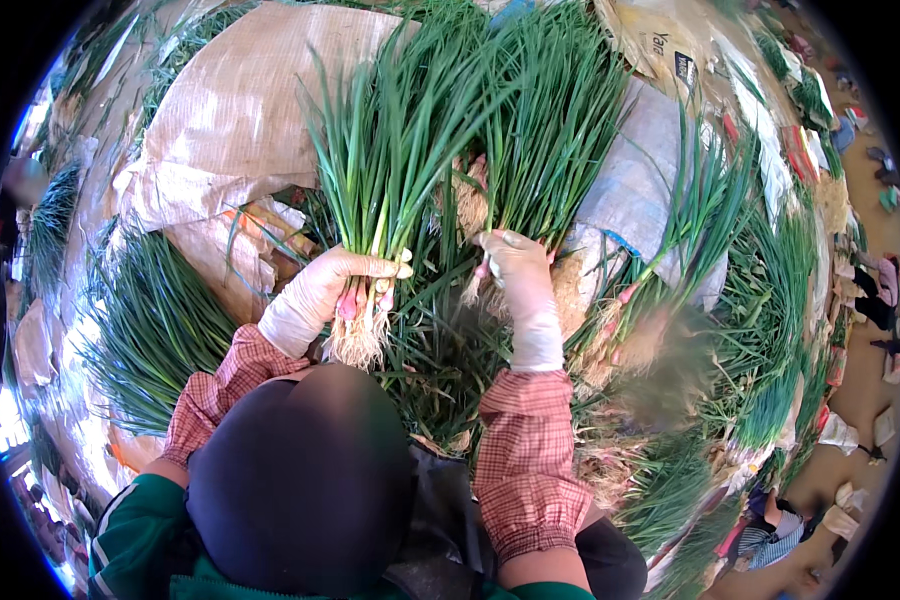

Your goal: The person sorts bunches of spring onions by hand, removing loose soil and dry leaves from the roots and arranging them on top of large sacks.

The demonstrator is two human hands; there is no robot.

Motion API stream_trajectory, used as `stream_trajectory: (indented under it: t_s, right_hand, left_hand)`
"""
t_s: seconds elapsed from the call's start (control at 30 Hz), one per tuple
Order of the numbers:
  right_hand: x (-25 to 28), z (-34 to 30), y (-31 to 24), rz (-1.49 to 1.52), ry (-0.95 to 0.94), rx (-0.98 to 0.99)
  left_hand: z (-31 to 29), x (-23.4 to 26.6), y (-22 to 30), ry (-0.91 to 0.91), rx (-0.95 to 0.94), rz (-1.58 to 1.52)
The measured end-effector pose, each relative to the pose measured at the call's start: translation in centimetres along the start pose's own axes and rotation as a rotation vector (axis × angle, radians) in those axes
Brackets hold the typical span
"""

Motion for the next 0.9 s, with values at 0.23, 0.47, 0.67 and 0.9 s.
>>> stream_trajectory:
  t_s: [0.23, 0.47, 0.67, 0.9]
  right_hand:
    - [-4.2, -3.6, -0.8, -0.073, -0.245, 0.052]
    - [-0.2, -0.6, 1.2, -0.231, 0.375, 0.038]
    - [2.6, 4.9, -1.8, -1.056, 0.505, -0.262]
    - [4.4, 0.0, -1.5, -0.026, 0.264, 0.087]
  left_hand:
    - [0.5, -1.3, -0.9, -0.096, 0.057, 0.074]
    - [0.7, -2.3, -1.1, -0.206, 0.031, -0.011]
    - [1.2, -0.9, -1.2, -0.163, 0.024, 0.04]
    - [0.4, -0.1, -0.6, -0.054, -0.025, 0.041]
Point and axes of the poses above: each hand's wrist, its own z-axis towards the middle knuckle, its own x-axis out of the back of the hand, y = z × x, the point moved 5 cm from there along z, towards the middle knuckle, and after that the axes turned 9 degrees about -y, right-handed, at the moved point
